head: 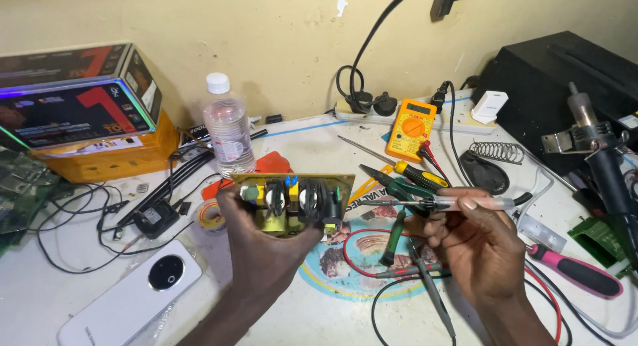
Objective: Soldering and desoldering electronic components on a circuit board at a repair workbench.
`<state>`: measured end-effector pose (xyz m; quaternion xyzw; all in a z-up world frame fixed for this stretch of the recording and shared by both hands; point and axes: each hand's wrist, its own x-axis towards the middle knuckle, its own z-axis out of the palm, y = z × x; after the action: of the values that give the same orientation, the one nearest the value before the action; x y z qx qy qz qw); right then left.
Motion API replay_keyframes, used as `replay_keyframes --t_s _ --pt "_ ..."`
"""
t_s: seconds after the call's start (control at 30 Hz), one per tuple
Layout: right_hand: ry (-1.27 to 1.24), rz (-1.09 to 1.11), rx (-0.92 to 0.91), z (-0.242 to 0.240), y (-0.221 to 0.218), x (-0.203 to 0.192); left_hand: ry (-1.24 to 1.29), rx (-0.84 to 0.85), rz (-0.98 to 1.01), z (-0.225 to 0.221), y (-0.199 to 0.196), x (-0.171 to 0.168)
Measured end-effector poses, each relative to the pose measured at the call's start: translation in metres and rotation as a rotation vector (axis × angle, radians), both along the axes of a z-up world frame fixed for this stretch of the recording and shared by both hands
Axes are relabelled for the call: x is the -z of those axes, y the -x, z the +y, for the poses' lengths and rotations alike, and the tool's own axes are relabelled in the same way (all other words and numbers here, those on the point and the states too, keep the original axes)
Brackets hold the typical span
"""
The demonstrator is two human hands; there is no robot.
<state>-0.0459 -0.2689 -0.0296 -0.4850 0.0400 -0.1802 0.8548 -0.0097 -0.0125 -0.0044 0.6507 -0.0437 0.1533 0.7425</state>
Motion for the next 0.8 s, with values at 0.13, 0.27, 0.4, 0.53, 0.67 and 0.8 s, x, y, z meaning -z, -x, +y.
replay_keyframes --t_s 0.13,0.27,0.4,0.53,0.67,0.8 --pt "-0.005 0.052 -0.008 0.005 -0.007 0.000 -0.106 -0.045 -0.050 0.001 -0.005 -0.009" --pt "0.015 0.046 -0.003 0.004 -0.025 -0.006 -0.282 -0.109 -0.037 0.007 -0.010 -0.016" --pt "-0.018 -0.043 -0.064 -0.003 -0.057 0.001 -0.383 0.039 -0.014 0.014 -0.014 -0.020" --pt "-0.056 0.009 -0.109 -0.007 -0.077 0.019 -0.396 0.055 -0.010 0.016 -0.010 -0.036" --pt "-0.107 0.080 -0.133 0.001 -0.075 0.030 -0.425 0.061 0.024 0.015 -0.013 -0.031" --pt "-0.116 0.098 -0.156 -0.001 -0.074 0.040 -0.405 0.072 0.018 0.011 -0.008 -0.036"
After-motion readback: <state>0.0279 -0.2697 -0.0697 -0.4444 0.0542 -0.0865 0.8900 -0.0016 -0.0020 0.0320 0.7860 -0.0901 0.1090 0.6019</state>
